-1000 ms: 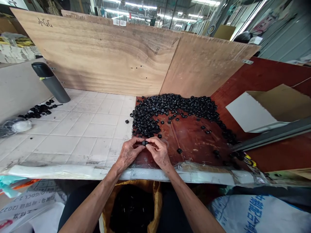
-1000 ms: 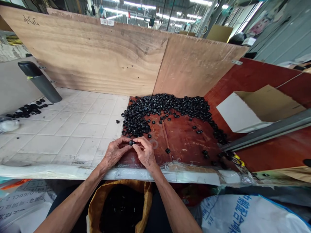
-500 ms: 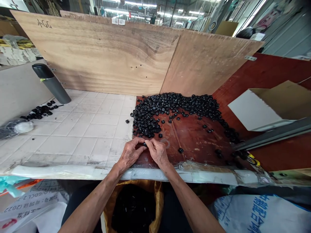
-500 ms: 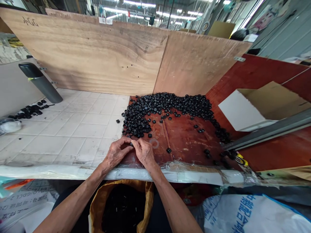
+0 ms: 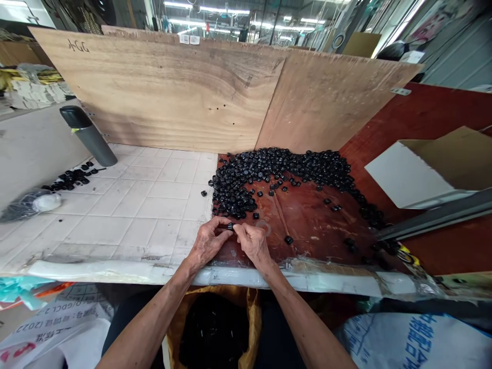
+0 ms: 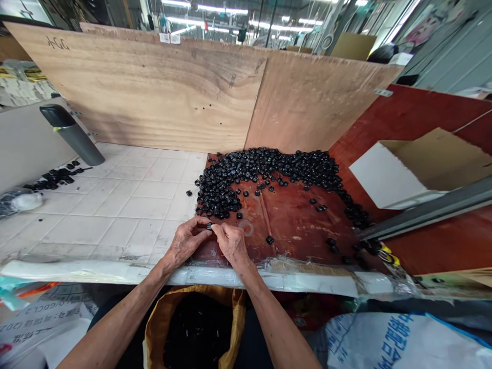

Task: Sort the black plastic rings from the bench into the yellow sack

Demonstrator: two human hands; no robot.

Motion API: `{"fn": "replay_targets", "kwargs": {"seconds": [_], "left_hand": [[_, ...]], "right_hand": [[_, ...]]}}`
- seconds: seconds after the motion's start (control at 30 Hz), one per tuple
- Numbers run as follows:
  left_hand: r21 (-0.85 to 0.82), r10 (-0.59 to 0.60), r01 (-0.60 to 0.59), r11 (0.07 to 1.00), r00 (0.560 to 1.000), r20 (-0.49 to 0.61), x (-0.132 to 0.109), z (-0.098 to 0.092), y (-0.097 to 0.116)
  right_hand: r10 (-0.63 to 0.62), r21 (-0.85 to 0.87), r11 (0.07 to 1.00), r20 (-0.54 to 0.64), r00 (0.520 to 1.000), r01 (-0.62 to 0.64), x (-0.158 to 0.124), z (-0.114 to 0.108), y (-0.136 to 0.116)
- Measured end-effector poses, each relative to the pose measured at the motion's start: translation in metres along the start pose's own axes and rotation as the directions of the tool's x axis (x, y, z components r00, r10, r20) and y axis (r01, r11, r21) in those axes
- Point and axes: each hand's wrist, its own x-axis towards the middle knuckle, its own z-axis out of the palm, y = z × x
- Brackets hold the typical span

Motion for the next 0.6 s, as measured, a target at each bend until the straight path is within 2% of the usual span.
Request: {"fn": "replay_targets", "kwargs": {"seconds": [0.17, 0.3, 0.5, 0.6], "left_hand": [[-0.003, -0.013, 0.013, 1.000, 1.000, -0.010, 0.0006, 0.0006, -0.0009], [-0.014, -0.032, 0.032, 0.999, 0.999, -0.011, 0.0007, 0.0002, 0.0009], [-0.044, -0.052, 0.052, 0.998, 0.999, -0.002, 0.0000, -0.0011, 0.0007], [-0.027, -0.044, 0.045, 0.999, 0.999, 0.014, -0.0006, -0.0016, 0.0001]], "right_hand": [[-0.019, -0.001, 1.000, 0.031, 0.999, 0.019, -0.0004, -0.0018, -0.0025], [-0.031, 0.010, 0.999, -0.029, 0.999, 0.031, -0.0013, -0.0056, -0.0053], [0.016, 0.033, 0.999, 0.024, 1.000, -0.016, -0.0023, -0.0060, -0.0030], [0.016, 0.109, 0.994, 0.031, 0.999, -0.019, -0.0029, -0.0041, -0.0003]]}}
